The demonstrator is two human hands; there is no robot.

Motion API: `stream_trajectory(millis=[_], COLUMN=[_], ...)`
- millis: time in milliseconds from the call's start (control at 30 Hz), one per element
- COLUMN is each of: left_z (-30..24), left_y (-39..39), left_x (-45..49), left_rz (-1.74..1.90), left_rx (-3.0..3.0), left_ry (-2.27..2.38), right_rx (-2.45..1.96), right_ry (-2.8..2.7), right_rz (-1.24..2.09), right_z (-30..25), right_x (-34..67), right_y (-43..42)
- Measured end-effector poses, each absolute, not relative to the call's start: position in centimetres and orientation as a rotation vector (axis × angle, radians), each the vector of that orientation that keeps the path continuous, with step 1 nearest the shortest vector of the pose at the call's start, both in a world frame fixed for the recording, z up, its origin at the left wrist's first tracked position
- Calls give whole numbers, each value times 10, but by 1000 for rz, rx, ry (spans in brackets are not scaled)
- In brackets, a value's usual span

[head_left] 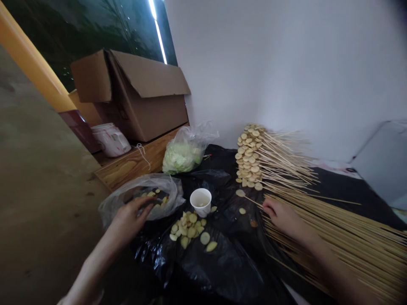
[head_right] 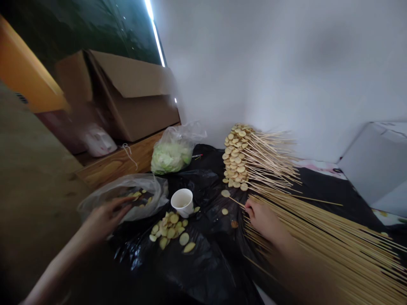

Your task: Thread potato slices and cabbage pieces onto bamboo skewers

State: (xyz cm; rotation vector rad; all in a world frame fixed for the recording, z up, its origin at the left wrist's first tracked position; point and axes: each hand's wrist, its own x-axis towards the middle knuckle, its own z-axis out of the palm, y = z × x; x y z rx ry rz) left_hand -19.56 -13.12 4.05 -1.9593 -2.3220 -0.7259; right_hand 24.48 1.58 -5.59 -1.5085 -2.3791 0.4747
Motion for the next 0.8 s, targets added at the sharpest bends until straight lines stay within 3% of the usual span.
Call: stream_trajectory(millis=[167,300,433,800], left_z=[0,-44,-54,-50], left_y=[-149,-132,-124,-114], left_x=[-109,-83,-76,-86], left_rz=[-1033,-753,-451,-379], left_rx=[-2030,-2014,-1905,-1983], left_ry=[-2202,-2164,-2200,-2002], right_rx=[-1545,-1576,-1586,-1673], right_ry=[-2415,-2474,-2464,-2302], right_rz=[321,188,116,-129], right_z=[-58,-54,-49,-39], right_x=[240,233,230,231], right_y=[13,8,4,3])
